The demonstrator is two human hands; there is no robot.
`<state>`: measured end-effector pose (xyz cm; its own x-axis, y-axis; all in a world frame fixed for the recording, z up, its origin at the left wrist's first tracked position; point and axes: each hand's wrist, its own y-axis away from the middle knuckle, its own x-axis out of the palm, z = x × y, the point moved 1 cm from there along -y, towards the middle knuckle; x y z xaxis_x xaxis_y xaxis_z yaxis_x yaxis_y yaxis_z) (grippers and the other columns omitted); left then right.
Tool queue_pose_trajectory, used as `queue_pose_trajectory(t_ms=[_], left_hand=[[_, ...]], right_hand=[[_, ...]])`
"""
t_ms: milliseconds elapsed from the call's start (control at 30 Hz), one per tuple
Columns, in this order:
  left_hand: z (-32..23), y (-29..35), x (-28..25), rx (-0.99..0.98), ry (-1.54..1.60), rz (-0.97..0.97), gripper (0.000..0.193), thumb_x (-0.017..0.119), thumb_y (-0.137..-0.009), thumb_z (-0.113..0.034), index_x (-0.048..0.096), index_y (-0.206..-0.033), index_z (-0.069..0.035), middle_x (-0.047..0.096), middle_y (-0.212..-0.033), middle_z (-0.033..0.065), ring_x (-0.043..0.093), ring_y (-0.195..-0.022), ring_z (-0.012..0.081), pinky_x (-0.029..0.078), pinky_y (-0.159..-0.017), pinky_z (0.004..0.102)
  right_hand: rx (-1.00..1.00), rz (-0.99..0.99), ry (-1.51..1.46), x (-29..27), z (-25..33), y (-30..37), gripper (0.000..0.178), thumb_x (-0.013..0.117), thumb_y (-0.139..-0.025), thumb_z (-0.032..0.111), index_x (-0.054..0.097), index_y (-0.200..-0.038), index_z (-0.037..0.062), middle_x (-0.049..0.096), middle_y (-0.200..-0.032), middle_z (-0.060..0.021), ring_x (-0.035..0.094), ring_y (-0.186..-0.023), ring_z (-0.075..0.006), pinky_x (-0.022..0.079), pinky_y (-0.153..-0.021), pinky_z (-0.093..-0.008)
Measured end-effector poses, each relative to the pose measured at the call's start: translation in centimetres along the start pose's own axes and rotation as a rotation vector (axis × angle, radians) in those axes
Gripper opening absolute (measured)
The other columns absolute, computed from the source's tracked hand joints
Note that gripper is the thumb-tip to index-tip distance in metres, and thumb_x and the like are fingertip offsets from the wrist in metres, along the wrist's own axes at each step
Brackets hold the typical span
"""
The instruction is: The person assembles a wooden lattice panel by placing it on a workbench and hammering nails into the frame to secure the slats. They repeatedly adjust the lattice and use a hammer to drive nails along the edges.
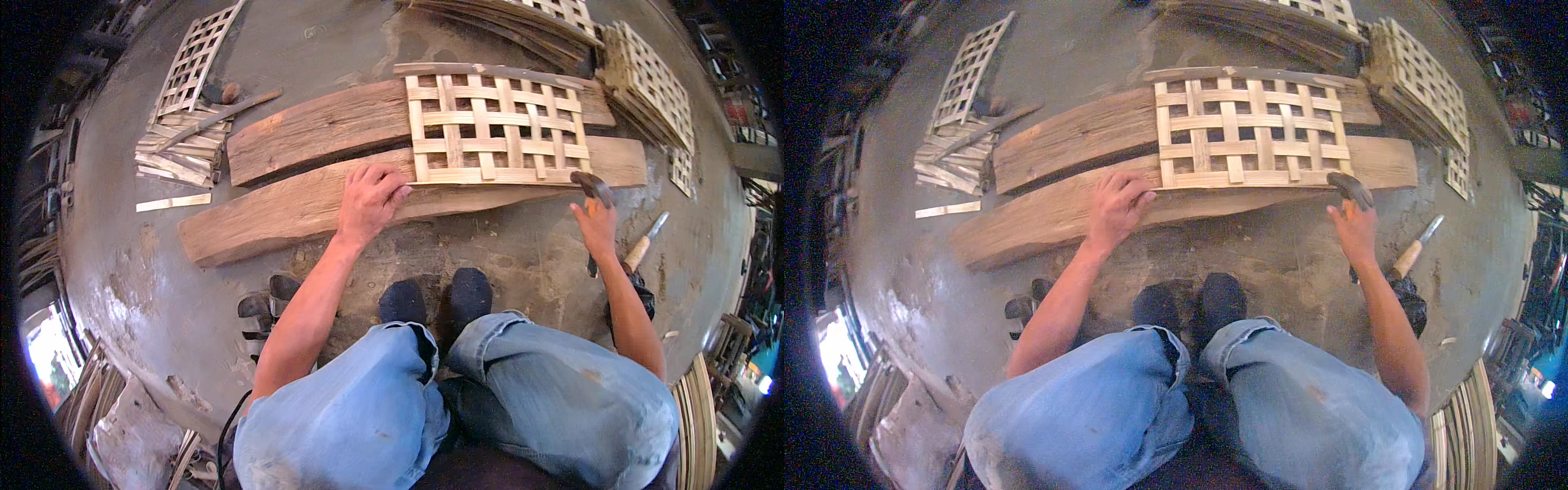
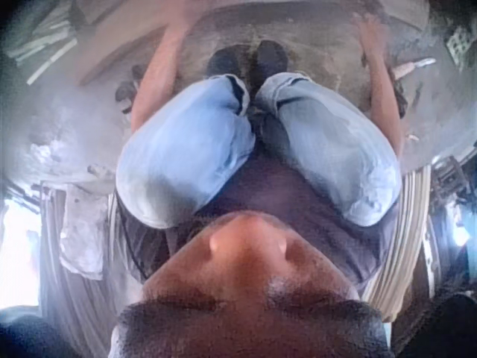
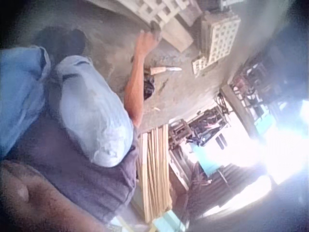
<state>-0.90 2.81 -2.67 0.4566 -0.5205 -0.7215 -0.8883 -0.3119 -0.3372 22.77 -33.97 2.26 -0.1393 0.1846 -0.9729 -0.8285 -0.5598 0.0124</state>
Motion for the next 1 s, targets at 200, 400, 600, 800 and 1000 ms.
queue_pose_trajectory(t_ms=[200,400,600,800,1000], left_hand=[[-0.9,0.9,-0.8,-0.116,0.16,-0.038,0.018,0.068,-0.089,-0.022,0.067,-0.09,-0.005,0.065,-0.088,0.0081,0.06,-0.085,0.0284,0.046,-0.078,0.0392],[-5.4,1.2,-2.8,-0.575,0.586,0.148,0.031,0.059,-0.099,-0.026,0.061,-0.087,0.002,0.054,-0.073,0.0039,0.05,-0.07,0.0125,0.042,-0.065,0.0288],[-5.4,1.0,-1.7,-0.746,0.779,0.143,0.029,0.057,-0.101,-0.029,0.063,-0.093,-0.001,0.051,-0.074,-0.0042,0.044,-0.07,0.006,0.039,-0.063,0.025],[-3.3,0.7,-0.8,-0.78,0.76,0.209,0.029,0.057,-0.101,-0.03,0.064,-0.095,-0.002,0.05,-0.074,-0.0068,0.041,-0.069,0.0044,0.036,-0.062,0.0238],[-2.6,-1.4,-1.3,-0.701,0.54,0.095,0.022,0.064,-0.096,-0.021,0.067,-0.105,-0.002,0.057,-0.075,-0.0001,0.051,-0.072,0.0102,0.044,-0.069,0.0264]], right_hand=[[0.293,0.04,-0.15,1.5,-2.7,0.7,0.032,0.077,-0.083,0.026,0.063,-0.1,0.002,0.064,-0.103,-0.017,0.058,-0.101,-0.0382,0.047,-0.086,-0.043],[-0.028,-0.095,-0.443,-4.0,3.5,0.8,0.036,0.083,-0.074,0.017,0.064,-0.102,0.0054,0.064,-0.113,-0.0121,0.057,-0.113,-0.0341,0.046,-0.095,-0.0406],[-0.519,-0.017,-0.153,-5.8,8.1,-2.4,0.036,0.081,-0.071,0.004,0.067,-0.104,0.0048,0.065,-0.115,-0.0084,0.059,-0.111,-0.0282,0.045,-0.098,-0.0398],[-0.213,0.109,-0.607,-0.3,5.9,-5.8,0.036,0.079,-0.075,0.001,0.066,-0.109,0.0032,0.067,-0.109,-0.0076,0.064,-0.101,-0.023,0.051,-0.09,-0.035],[-0.115,0.24,-0.721,-0.2,5.6,-7.7,0.036,0.08,-0.078,0.002,0.064,-0.11,0.0013,0.067,-0.107,-0.006,0.064,-0.094,-0.0135,0.054,-0.08,-0.0273]])
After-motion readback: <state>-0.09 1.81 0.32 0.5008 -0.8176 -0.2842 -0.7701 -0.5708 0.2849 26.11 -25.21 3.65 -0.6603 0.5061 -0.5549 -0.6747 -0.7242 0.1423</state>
